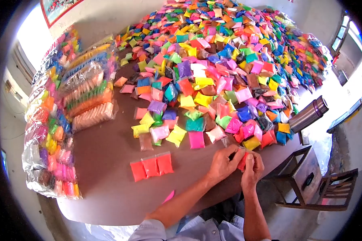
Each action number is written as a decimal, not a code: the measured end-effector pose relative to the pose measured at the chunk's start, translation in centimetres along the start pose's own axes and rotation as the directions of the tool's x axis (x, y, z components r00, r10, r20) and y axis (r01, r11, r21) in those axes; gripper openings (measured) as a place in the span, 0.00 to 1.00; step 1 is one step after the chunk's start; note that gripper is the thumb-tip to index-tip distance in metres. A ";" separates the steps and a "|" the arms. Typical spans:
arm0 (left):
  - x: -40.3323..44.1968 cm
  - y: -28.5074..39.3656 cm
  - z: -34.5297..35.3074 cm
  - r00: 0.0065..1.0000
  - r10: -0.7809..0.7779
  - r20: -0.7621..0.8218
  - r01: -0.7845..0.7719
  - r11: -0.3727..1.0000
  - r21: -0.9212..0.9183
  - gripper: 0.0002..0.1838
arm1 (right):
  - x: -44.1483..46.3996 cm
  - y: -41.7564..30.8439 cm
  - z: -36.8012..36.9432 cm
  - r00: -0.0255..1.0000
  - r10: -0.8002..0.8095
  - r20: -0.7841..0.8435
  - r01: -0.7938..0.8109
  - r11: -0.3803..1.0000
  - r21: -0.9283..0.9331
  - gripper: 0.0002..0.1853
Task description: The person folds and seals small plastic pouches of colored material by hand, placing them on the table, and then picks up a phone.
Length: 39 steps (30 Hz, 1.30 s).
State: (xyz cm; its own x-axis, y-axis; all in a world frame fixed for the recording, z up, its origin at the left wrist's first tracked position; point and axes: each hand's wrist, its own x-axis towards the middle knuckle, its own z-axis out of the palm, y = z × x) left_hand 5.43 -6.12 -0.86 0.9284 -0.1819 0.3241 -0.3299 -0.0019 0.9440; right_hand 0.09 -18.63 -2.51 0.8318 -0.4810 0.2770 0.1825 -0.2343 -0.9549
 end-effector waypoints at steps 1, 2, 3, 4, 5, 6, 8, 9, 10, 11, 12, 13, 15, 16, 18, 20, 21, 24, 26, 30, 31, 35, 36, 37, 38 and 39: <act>0.0 0.0 0.0 1.000 0.005 0.005 -0.005 1.000 0.003 0.12 | 0.0 0.0 0.0 1.000 0.006 0.001 -0.006 1.000 0.005 0.09; 0.0 -0.1 0.0 1.000 -0.010 0.024 0.010 1.000 0.011 0.11 | 0.0 0.0 0.0 1.000 0.013 0.000 -0.013 1.000 0.011 0.09; 0.0 -0.1 -0.1 0.999 -0.026 0.045 0.025 0.999 0.020 0.11 | 0.0 0.0 -0.1 1.000 0.012 -0.008 -0.012 1.000 0.018 0.09; -0.1 0.0 0.0 0.998 -0.020 0.053 0.019 0.999 0.028 0.11 | 0.0 -0.1 -0.1 1.000 -0.001 -0.013 0.000 1.000 -0.017 0.09; 0.0 0.1 0.0 0.998 -0.033 0.052 0.033 0.999 0.004 0.10 | 0.0 -0.2 -0.1 1.000 -0.013 -0.020 0.012 0.999 -0.050 0.09; -0.1 0.2 0.1 0.998 -0.045 0.050 0.046 0.999 -0.019 0.10 | 0.0 -0.3 0.0 0.999 -0.013 -0.031 0.012 0.999 -0.037 0.09; -0.2 -0.2 0.4 0.997 -0.045 0.062 0.047 0.999 -0.028 0.11 | 0.0 -0.5 0.1 0.998 -0.030 -0.047 0.027 0.998 -0.062 0.09; -0.2 -0.3 0.4 0.997 -0.051 0.063 0.055 0.997 -0.050 0.12 | 0.0 -0.6 0.1 0.998 -0.030 -0.055 0.027 0.998 -0.048 0.09; -0.3 -0.4 0.3 0.997 -0.044 0.069 0.047 0.998 -0.037 0.12 | 0.0 -0.6 0.2 0.999 -0.001 -0.043 0.001 1.000 0.003 0.09; -0.3 -0.3 0.2 0.997 -0.035 0.071 0.033 0.999 0.023 0.12 | 0.0 -0.6 0.2 0.999 0.025 -0.029 -0.023 0.998 0.052 0.09; -0.3 -0.3 0.1 0.997 -0.026 0.074 0.020 0.997 0.081 0.12 | -0.1 -0.4 0.2 0.999 0.023 -0.034 -0.020 0.998 0.065 0.09; -0.3 -0.5 0.1 0.997 -0.018 0.079 0.011 0.996 0.090 0.12 | -0.2 -0.2 0.2 0.998 0.055 -0.003 -0.054 0.995 0.088 0.10; -0.3 -0.3 0.1 0.998 -0.023 0.054 0.014 0.987 0.157 0.13 | -0.2 -0.3 0.2 0.996 0.085 0.026 -0.088 0.990 0.112 0.11; -0.4 0.2 0.1 0.998 -0.019 0.054 0.010 0.987 0.162 0.13 | 0.0 -0.5 0.2 0.998 0.061 0.027 -0.063 0.995 0.080 0.11; -0.6 1.3 -0.1 0.999 0.034 0.039 -0.042 0.975 0.216 0.13 | 0.1 -0.5 0.1 0.999 0.030 0.030 -0.032 0.998 0.055 0.12; -0.9 1.6 -0.1 0.999 0.006 0.046 -0.016 0.977 0.213 0.13 | -0.1 0.5 -0.1 1.000 0.004 -0.001 -0.003 1.000 0.021 0.11; -1.1 1.9 -0.1 0.998 -0.025 0.055 0.014 0.979 0.202 0.13 | -0.1 0.3 0.0 1.000 -0.001 -0.003 0.001 1.000 0.029 0.11; -1.8 3.1 0.3 1.000 -0.007 0.014 0.006 0.996 0.092 0.14 | 0.0 -0.4 -0.1 0.999 -0.032 -0.037 0.035 0.997 0.073 0.10; -2.6 2.6 0.0 1.000 -0.014 0.024 0.011 0.988 0.151 0.14 | 0.0 -0.3 0.0 0.997 -0.075 -0.015 0.076 0.995 0.060 0.09; -4.5 2.3 -1.0 0.997 -0.057 -0.044 0.068 0.944 0.324 0.14 | -1.3 -1.2 0.5 0.997 -0.053 0.053 0.045 0.989 0.144 0.11; -5.1 2.8 -1.2 0.998 -0.056 -0.041 0.066 0.942 0.328 0.14 | -2.1 -2.1 0.8 0.991 0.057 0.117 -0.083 0.970 0.227 0.11; -7.5 4.6 -2.8 0.983 -0.101 -0.150 0.144 0.940 0.310 0.13 | -4.3 -2.1 1.8 0.940 0.170 0.295 -0.265 0.909 0.322 0.13; -8.4 4.6 -3.3 0.980 -0.121 -0.158 0.165 0.939 0.302 0.12 | -4.8 -2.1 2.1 0.934 0.169 0.316 -0.279 0.896 0.346 0.13; -9.1 4.2 -4.0 0.976 -0.147 -0.159 0.194 0.918 0.345 0.13 | -5.4 -2.1 2.3 0.937 0.150 0.315 -0.268 0.889 0.371 0.12; -9.9 3.9 -4.3 0.977 -0.146 -0.154 0.192 0.917 0.350 0.13 | -5.6 -2.1 2.5 0.938 0.151 0.312 -0.268 0.887 0.376 0.12; -10.5 4.3 -4.3 0.967 -0.181 -0.181 0.223 0.943 0.247 0.14 | -5.8 -2.5 2.6 0.954 0.119 0.277 -0.210 0.922 0.325 0.12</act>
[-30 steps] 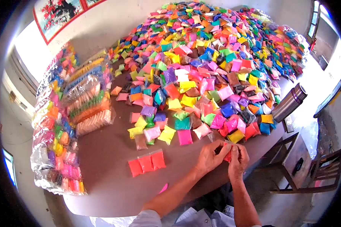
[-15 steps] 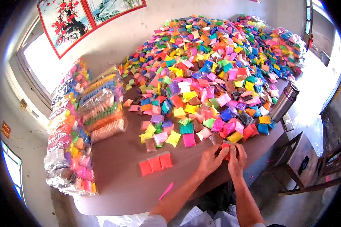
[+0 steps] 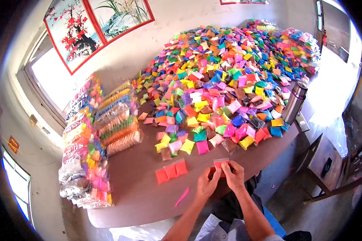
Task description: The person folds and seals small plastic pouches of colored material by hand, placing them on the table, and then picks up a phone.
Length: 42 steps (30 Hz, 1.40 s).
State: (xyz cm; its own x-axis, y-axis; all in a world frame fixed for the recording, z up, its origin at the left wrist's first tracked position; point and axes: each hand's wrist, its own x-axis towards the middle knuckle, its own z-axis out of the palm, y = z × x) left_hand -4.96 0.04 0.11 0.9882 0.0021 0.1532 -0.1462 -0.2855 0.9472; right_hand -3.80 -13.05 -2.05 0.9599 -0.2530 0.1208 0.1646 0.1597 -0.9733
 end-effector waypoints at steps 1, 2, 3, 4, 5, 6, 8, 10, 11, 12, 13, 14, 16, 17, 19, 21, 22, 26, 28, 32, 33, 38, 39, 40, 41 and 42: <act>-0.5 0.1 -0.2 0.999 -0.045 -0.013 0.043 0.994 -0.103 0.16 | -0.1 -0.3 0.2 0.999 -0.045 -0.019 0.044 0.996 -0.074 0.11; -0.8 -0.5 -0.5 0.998 -0.063 0.019 0.065 0.982 -0.175 0.16 | -0.3 -0.9 0.0 0.999 -0.041 -0.021 0.039 0.995 -0.094 0.11; -0.9 -0.6 -0.6 0.998 -0.063 0.023 0.066 0.983 -0.171 0.16 | -0.3 -0.7 0.1 0.999 -0.040 -0.025 0.037 0.995 -0.090 0.11; -1.0 -0.6 -0.8 0.997 -0.065 0.031 0.068 0.991 -0.114 0.14 | -0.3 -0.1 0.2 0.998 -0.056 -0.027 0.053 0.995 -0.088 0.13; -1.1 -0.7 -0.8 0.997 -0.068 0.040 0.070 0.996 -0.058 0.13 | -0.3 0.3 0.3 0.997 -0.072 -0.030 0.069 0.994 -0.087 0.15; -1.2 -0.8 -0.8 0.997 -0.069 0.044 0.071 0.996 -0.054 0.13 | -0.3 0.5 0.2 0.997 -0.069 -0.034 0.066 0.994 -0.085 0.15; -1.0 -1.2 -0.5 0.994 -0.103 0.035 0.106 0.991 -0.078 0.17 | -0.4 0.7 0.1 0.999 -0.046 0.012 0.047 0.978 -0.204 0.17; -0.9 -1.4 -1.0 0.988 -0.153 0.034 0.153 0.988 0.001 0.17 | -0.5 -0.2 0.2 0.997 -0.059 0.039 0.067 0.968 -0.241 0.18; -0.9 -1.4 -1.2 0.980 -0.199 0.023 0.197 0.978 0.074 0.17 | -0.5 -0.5 0.3 0.995 -0.075 0.072 0.092 0.956 -0.279 0.18; -0.9 -1.1 -1.3 0.979 -0.201 0.028 0.198 0.977 0.082 0.17 | -0.4 -0.4 0.5 0.991 -0.108 0.075 0.124 0.954 -0.271 0.17; -1.0 -0.6 -1.4 0.975 -0.222 0.025 0.220 0.973 0.076 0.17 | -0.5 -0.4 0.4 0.992 -0.102 0.067 0.117 0.957 -0.267 0.17; -1.2 -0.2 -1.4 0.969 -0.245 0.021 0.243 0.967 0.070 0.17 | -0.5 -0.4 0.2 0.988 -0.139 0.069 0.153 0.947 -0.284 0.15; -1.4 0.3 -1.0 0.985 -0.170 0.002 0.170 0.985 0.000 0.14 | -0.5 -0.3 0.1 0.984 -0.167 0.067 0.180 0.938 -0.297 0.14; -1.4 0.3 -0.8 0.996 -0.089 -0.028 0.087 0.993 -0.077 0.12 | -0.4 0.1 0.0 0.982 -0.178 0.058 0.187 0.937 -0.293 0.15; -1.1 -0.1 -0.6 0.997 -0.069 -0.022 0.066 0.991 -0.119 0.12 | -0.4 0.0 0.0 0.982 -0.184 0.043 0.189 0.939 -0.288 0.17; -0.9 -0.3 -0.6 0.999 -0.047 -0.019 0.044 0.986 -0.164 0.13 | -0.6 -0.4 0.1 0.982 -0.185 0.049 0.191 0.944 -0.271 0.16; -0.8 -0.2 -0.8 0.997 -0.081 0.003 0.081 0.992 -0.098 0.12 | -0.6 -0.5 0.1 0.982 -0.181 0.045 0.186 0.945 -0.267 0.16; -0.9 -2.2 -0.9 0.980 -0.191 0.048 0.197 0.962 -0.188 0.12 | -0.7 -0.5 0.0 0.987 -0.138 0.088 0.156 0.953 -0.261 0.16; -0.9 -1.5 -0.8 0.983 -0.180 0.037 0.183 0.975 -0.123 0.11 | -0.6 -0.8 -0.1 0.983 -0.166 0.083 0.183 0.937 -0.298 0.16; -0.9 -0.1 -1.0 0.997 -0.065 0.044 0.067 0.996 -0.057 0.11 | -0.6 -1.3 -0.6 0.978 -0.197 0.070 0.209 0.936 -0.283 0.14; -0.9 -0.4 -0.9 0.997 -0.068 0.048 0.070 0.996 -0.052 0.11 | -0.6 -1.1 -0.7 0.976 -0.202 0.077 0.216 0.932 -0.292 0.13; -0.5 -2.3 -0.8 0.977 -0.213 0.000 0.203 0.933 -0.299 0.11 | -0.7 -1.2 -0.4 0.956 -0.271 0.109 0.291 0.915 -0.277 0.10; -0.5 -1.8 -0.7 0.976 -0.216 -0.001 0.207 0.933 -0.295 0.11 | -0.7 -1.3 -0.4 0.955 -0.269 0.128 0.295 0.913 -0.283 0.10; -0.5 -1.0 -0.6 0.968 -0.251 -0.013 0.239 0.933 -0.269 0.11 | -0.7 -1.2 -0.3 0.956 -0.265 0.128 0.291 0.915 -0.280 0.10; -0.5 -0.5 -0.6 0.958 -0.285 -0.026 0.270 0.931 -0.244 0.11 | -0.8 -1.1 -0.3 0.959 -0.263 0.105 0.283 0.914 -0.290 0.09; -0.5 -0.8 -0.6 0.957 -0.288 -0.029 0.273 0.931 -0.242 0.11 | -0.8 -1.0 -0.2 0.962 -0.262 0.083 0.275 0.914 -0.300 0.09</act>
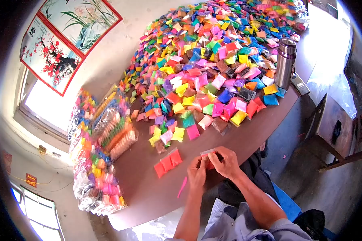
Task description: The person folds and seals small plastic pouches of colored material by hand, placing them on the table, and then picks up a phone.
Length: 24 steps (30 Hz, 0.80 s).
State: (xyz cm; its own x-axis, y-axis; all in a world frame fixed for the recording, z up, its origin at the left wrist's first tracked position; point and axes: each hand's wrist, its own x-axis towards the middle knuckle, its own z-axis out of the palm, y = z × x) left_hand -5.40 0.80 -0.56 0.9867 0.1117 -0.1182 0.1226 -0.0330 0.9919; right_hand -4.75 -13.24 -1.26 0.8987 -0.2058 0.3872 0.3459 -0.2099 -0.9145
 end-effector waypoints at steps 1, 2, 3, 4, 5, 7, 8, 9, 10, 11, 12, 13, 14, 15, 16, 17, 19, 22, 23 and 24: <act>0.1 -0.4 -0.1 0.999 0.032 -0.002 -0.032 0.999 0.007 0.11 | 0.0 0.1 -0.1 1.000 0.003 0.003 -0.003 1.000 0.002 0.09; 0.2 -0.7 -0.1 0.998 0.064 -0.004 -0.064 0.998 0.014 0.11 | 0.1 0.2 -0.2 1.000 -0.016 0.014 0.016 1.000 0.000 0.09; 0.1 -0.7 -0.2 0.998 0.062 -0.007 -0.062 0.998 0.015 0.11 | 0.2 0.2 -0.3 0.999 -0.036 0.026 0.036 0.999 -0.001 0.08; 0.0 -0.6 -0.2 0.997 0.069 -0.016 -0.068 0.996 0.063 0.11 | 0.3 0.0 -0.3 0.999 -0.034 0.028 0.034 0.999 0.001 0.08; 0.0 -0.5 -0.2 0.997 0.076 -0.024 -0.073 0.991 0.112 0.11 | 0.4 -0.4 -0.3 0.999 -0.043 0.009 0.042 0.999 0.020 0.07; -0.1 -0.2 0.0 0.998 0.054 -0.030 -0.054 0.998 0.022 0.11 | 0.4 -0.4 -0.2 0.999 -0.048 -0.006 0.048 0.998 0.044 0.06; -0.1 -0.1 0.0 0.999 0.035 -0.031 -0.038 0.997 -0.071 0.10 | 0.4 -0.2 -0.1 0.997 -0.076 -0.004 0.076 0.996 0.038 0.06; 0.0 0.0 0.0 0.999 0.034 -0.035 -0.036 0.997 -0.070 0.10 | 0.4 0.0 0.0 0.995 -0.104 -0.002 0.104 0.994 0.031 0.06; 0.1 -0.1 0.0 0.998 0.045 -0.042 -0.046 0.999 -0.022 0.11 | 0.4 0.1 0.0 0.995 -0.102 0.001 0.102 0.994 0.033 0.06; 0.2 -0.2 -0.1 0.997 0.055 -0.048 -0.054 0.998 0.027 0.11 | 0.3 0.2 0.1 0.994 -0.107 0.002 0.107 0.994 0.023 0.06; 0.3 -0.6 -0.2 0.997 0.051 -0.051 -0.050 0.998 0.027 0.11 | 0.3 0.2 0.1 0.994 -0.111 0.003 0.111 0.994 0.011 0.06; 0.6 -1.3 -0.4 0.997 0.062 -0.051 -0.062 0.998 0.009 0.11 | 0.2 0.3 0.1 0.994 -0.108 0.006 0.108 0.994 0.012 0.06; 0.7 -1.8 -0.6 0.996 0.072 -0.051 -0.073 0.997 -0.009 0.11 | 0.1 0.2 0.0 0.996 -0.092 0.016 0.092 0.996 -0.001 0.06; 0.6 -1.8 -0.7 0.996 0.066 -0.053 -0.067 0.998 -0.008 0.11 | 0.0 0.2 0.0 0.997 -0.075 0.026 0.075 0.997 -0.014 0.06; 0.7 -1.8 -0.7 0.996 0.069 -0.049 -0.070 0.997 -0.015 0.11 | 0.1 0.1 0.0 0.997 -0.070 0.030 0.070 0.997 -0.015 0.06; 0.8 -1.8 -0.7 0.996 0.071 -0.044 -0.072 0.997 -0.021 0.11 | 0.1 0.0 -0.1 0.997 -0.056 0.044 0.056 0.998 0.000 0.07; 0.7 -1.6 -0.6 0.997 0.069 -0.044 -0.070 0.997 -0.022 0.11 | 0.1 0.1 -0.1 0.998 -0.030 0.058 0.029 1.000 0.008 0.07; 0.0 0.2 0.1 0.997 0.073 -0.031 -0.075 0.993 -0.089 0.11 | 0.1 0.3 0.0 0.998 -0.064 0.005 0.064 0.998 -0.010 0.07; -0.3 0.7 0.2 0.996 0.080 -0.027 -0.083 0.985 -0.150 0.11 | 0.2 -0.1 -0.1 0.999 -0.051 0.008 0.051 0.999 0.004 0.07; -0.3 0.3 0.2 0.998 0.066 -0.009 -0.067 0.985 -0.157 0.12 | 0.2 -0.3 -0.2 0.999 -0.040 0.011 0.040 0.999 0.019 0.07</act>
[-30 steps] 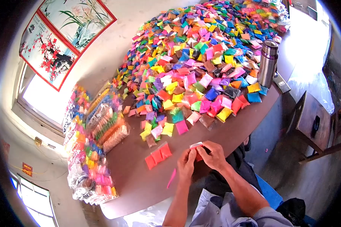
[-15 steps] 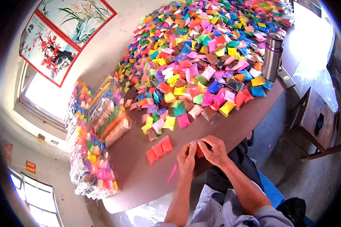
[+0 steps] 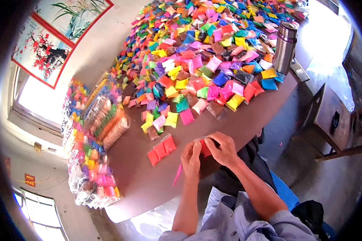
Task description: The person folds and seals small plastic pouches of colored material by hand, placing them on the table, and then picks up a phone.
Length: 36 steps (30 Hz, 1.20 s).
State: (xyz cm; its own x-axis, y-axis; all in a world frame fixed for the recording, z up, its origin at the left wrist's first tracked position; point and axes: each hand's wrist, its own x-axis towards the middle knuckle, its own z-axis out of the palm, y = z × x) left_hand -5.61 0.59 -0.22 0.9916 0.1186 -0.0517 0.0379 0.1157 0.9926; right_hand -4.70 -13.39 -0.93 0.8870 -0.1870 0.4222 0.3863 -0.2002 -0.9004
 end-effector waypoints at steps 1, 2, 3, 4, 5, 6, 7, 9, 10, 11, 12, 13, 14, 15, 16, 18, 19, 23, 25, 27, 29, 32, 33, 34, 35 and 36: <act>0.0 -0.2 0.0 1.000 -0.007 0.003 0.007 1.000 -0.003 0.12 | 0.0 0.1 0.0 1.000 0.005 0.000 -0.005 1.000 -0.007 0.07; -0.1 -0.3 0.0 1.000 0.028 0.002 -0.028 0.995 0.091 0.11 | 0.0 0.3 0.2 1.000 0.006 -0.013 -0.006 1.000 -0.004 0.08; -0.1 -0.4 -0.1 0.998 0.064 0.004 -0.063 0.981 0.185 0.11 | -0.1 0.4 0.2 1.000 0.006 -0.026 -0.006 1.000 0.000 0.08; 0.1 -0.7 -0.3 0.998 0.060 0.004 -0.059 0.981 0.184 0.11 | -0.1 0.4 0.2 1.000 0.009 -0.025 -0.009 1.000 -0.003 0.08; 0.3 -1.1 -0.5 0.997 0.081 0.010 -0.081 0.981 0.177 0.11 | 0.0 0.4 0.2 1.000 -0.003 -0.010 0.003 1.000 -0.004 0.08; 0.5 -1.3 -0.6 0.995 0.101 0.015 -0.103 0.980 0.169 0.11 | 0.0 0.3 0.2 1.000 -0.015 0.005 0.015 1.000 -0.004 0.08; 0.5 -1.4 -0.6 0.995 0.099 0.015 -0.100 0.981 0.167 0.11 | 0.0 0.2 0.1 1.000 -0.013 0.006 0.013 1.000 -0.006 0.08; 0.4 -1.4 -0.5 0.995 0.094 -0.015 -0.092 0.987 0.130 0.11 | 0.1 -0.2 0.0 0.999 -0.005 0.046 0.005 1.000 0.000 0.09; 0.4 -1.4 -0.5 0.996 0.092 -0.014 -0.089 0.988 0.129 0.11 | 0.1 -0.1 -0.1 0.999 -0.003 0.047 0.003 1.000 -0.002 0.09; 0.4 -1.3 -0.6 0.993 0.118 -0.005 -0.115 0.974 0.194 0.11 | 0.1 0.1 -0.1 0.999 -0.006 0.052 0.007 1.000 -0.009 0.09; 0.3 -0.9 -0.4 0.989 0.145 0.005 -0.141 0.956 0.257 0.11 | 0.1 0.2 -0.1 0.998 -0.010 0.057 0.011 1.000 -0.015 0.09; 0.2 -0.5 -0.1 0.990 0.143 0.006 -0.140 0.957 0.256 0.11 | 0.0 0.3 -0.1 0.998 -0.008 0.058 0.009 1.000 -0.017 0.09; -0.1 0.0 0.4 0.986 0.162 0.040 -0.167 0.948 0.271 0.11 | 0.0 0.3 -0.1 0.999 -0.007 0.049 0.008 1.000 -0.015 0.09; -0.2 0.4 0.8 0.981 0.180 0.074 -0.194 0.939 0.285 0.11 | 0.0 0.3 -0.2 0.999 -0.006 0.040 0.007 1.000 -0.013 0.09; -0.2 0.4 0.8 0.981 0.179 0.074 -0.193 0.939 0.284 0.11 | 0.0 0.2 -0.2 0.999 -0.005 0.040 0.006 1.000 -0.014 0.09; -0.2 0.4 0.7 0.981 0.181 0.066 -0.193 0.916 0.351 0.11 | 0.1 -0.1 -0.3 0.999 0.008 0.036 -0.008 1.000 0.000 0.09; -0.1 0.2 0.5 0.981 0.181 0.066 -0.192 0.916 0.351 0.11 | 0.1 0.0 -0.3 0.999 0.008 0.036 -0.008 1.000 0.000 0.09; 0.2 -1.1 -0.4 0.991 0.122 0.056 -0.133 0.953 0.271 0.11 | 0.2 0.0 -0.2 0.999 -0.009 0.038 0.009 1.000 0.001 0.10; 0.2 -1.0 -0.4 0.993 0.109 0.043 -0.117 0.956 0.269 0.11 | 0.2 0.0 0.0 0.999 -0.005 0.045 0.004 1.000 0.010 0.10; 0.1 -0.7 -0.2 0.992 0.119 0.035 -0.124 0.968 0.217 0.11 | 0.0 0.2 0.3 1.000 0.007 0.019 -0.007 1.000 -0.014 0.10; 0.0 -0.5 -0.1 0.992 0.119 0.049 -0.127 0.958 0.257 0.11 | -0.1 0.7 0.4 1.000 0.009 0.013 -0.008 1.000 -0.017 0.09; -0.2 0.0 0.1 0.989 0.123 0.077 -0.142 0.938 0.315 0.12 | -0.1 0.8 0.3 1.000 0.017 -0.021 -0.017 1.000 -0.016 0.10; -0.2 0.1 0.1 0.988 0.128 0.091 -0.152 0.930 0.335 0.12 | -0.1 0.8 0.3 0.999 0.025 -0.048 -0.025 1.000 -0.008 0.11; -0.2 0.0 0.1 0.988 0.128 0.091 -0.151 0.930 0.334 0.12 | -0.1 0.8 0.3 0.999 0.025 -0.048 -0.025 1.000 -0.009 0.11; 0.0 -0.1 0.0 0.988 0.135 0.082 -0.155 0.917 0.366 0.12 | 0.0 0.8 0.4 0.998 0.004 -0.064 -0.004 1.000 0.005 0.11; 0.1 -0.3 -0.1 0.987 0.141 0.071 -0.158 0.903 0.399 0.12 | 0.0 0.7 0.5 0.997 -0.015 -0.079 0.017 1.000 0.019 0.11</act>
State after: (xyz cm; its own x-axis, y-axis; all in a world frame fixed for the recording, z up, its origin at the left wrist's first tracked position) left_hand -5.56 0.66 -0.57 0.9933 0.0629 0.0972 -0.0734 -0.3077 0.9487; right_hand -4.30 -13.08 -1.57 0.8583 -0.2591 0.4430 0.4061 -0.1848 -0.8949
